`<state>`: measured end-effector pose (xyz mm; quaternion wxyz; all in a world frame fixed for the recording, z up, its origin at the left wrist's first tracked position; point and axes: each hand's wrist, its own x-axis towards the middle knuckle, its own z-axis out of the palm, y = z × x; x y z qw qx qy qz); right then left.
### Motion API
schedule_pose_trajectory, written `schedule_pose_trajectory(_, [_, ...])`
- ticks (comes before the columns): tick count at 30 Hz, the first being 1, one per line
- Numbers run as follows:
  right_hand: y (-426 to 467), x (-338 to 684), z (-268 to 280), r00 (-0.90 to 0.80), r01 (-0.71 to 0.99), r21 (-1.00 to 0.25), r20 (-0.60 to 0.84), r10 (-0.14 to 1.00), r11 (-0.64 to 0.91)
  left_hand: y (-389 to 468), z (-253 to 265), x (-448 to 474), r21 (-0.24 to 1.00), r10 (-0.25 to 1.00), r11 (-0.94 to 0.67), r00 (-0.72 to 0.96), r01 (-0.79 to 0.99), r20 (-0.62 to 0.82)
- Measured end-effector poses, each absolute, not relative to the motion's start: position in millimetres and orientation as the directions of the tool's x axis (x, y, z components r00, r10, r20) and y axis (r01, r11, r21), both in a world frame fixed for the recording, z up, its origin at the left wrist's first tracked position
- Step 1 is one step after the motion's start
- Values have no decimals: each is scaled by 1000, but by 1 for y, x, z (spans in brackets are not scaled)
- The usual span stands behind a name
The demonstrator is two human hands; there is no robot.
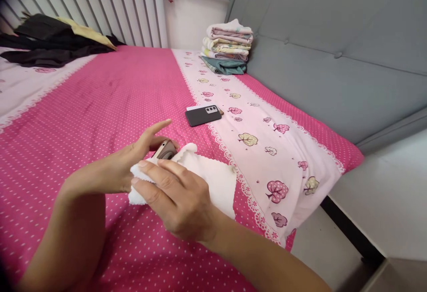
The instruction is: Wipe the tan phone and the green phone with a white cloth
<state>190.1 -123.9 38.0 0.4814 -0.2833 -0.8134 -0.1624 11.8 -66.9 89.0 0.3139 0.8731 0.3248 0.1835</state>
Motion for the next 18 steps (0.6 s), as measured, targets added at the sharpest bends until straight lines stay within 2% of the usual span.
schedule_pose_trajectory(6, [-118, 193, 36, -312, 666, -11, 904, 291, 746, -66, 85, 14, 670, 610, -656, 767, 348, 199])
schedule_pose_trajectory(13, [-109, 196, 31, -108, 735, -202, 907, 406, 647, -70, 82, 18, 611, 613, -691, 761, 387, 212])
schedule_pose_trajectory(18, [-112, 200, 35, -161, 653, -299, 843, 514, 695, -68, 81, 20, 639, 611, -682, 757, 355, 232])
